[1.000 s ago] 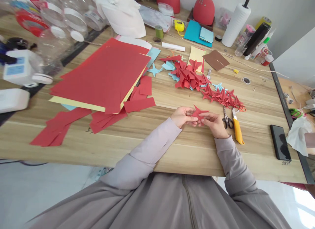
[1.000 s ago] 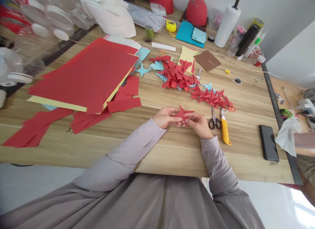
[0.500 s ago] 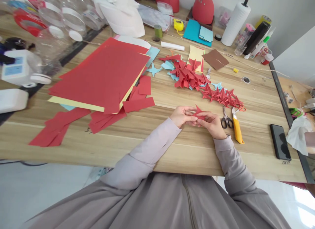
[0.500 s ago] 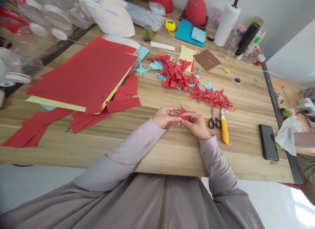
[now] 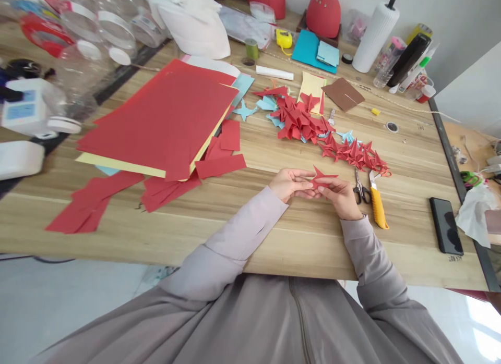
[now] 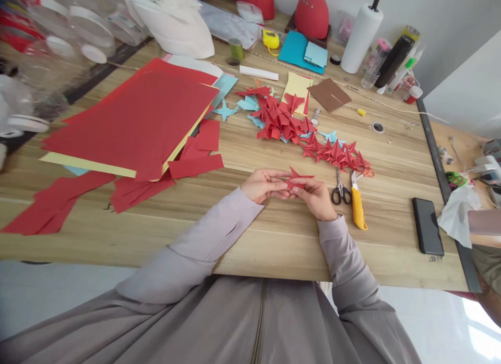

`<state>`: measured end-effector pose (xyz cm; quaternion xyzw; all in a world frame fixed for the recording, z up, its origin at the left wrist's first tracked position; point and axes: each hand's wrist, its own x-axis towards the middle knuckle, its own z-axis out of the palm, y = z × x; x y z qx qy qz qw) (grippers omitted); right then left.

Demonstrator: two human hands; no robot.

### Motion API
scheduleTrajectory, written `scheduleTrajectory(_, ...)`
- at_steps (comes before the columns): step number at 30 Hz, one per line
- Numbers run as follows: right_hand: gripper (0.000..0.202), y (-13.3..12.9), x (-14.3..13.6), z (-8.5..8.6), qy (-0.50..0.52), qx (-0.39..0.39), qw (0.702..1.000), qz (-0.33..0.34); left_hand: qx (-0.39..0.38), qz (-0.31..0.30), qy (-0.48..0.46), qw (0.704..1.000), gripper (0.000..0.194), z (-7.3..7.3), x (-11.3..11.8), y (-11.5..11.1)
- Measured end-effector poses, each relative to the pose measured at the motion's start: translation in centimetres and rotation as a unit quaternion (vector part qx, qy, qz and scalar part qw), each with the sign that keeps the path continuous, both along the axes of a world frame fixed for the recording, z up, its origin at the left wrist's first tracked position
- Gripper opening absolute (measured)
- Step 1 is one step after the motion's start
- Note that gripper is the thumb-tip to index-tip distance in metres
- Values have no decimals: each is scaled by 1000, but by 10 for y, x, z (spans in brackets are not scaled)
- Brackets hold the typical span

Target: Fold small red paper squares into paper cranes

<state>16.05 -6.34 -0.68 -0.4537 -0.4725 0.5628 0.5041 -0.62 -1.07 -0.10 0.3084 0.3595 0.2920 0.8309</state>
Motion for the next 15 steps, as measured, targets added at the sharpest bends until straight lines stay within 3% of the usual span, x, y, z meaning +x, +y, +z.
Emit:
scheduleTrajectory(8, 21, 1, 4, -6, 4, -14, 1000, -28, 4, 29, 3, 1000, 36, 1, 2, -1)
scheduleTrajectory(15, 23, 3, 2, -5, 20, -27, 998, -56, 2, 8, -12, 1000, 28, -4, 0, 2)
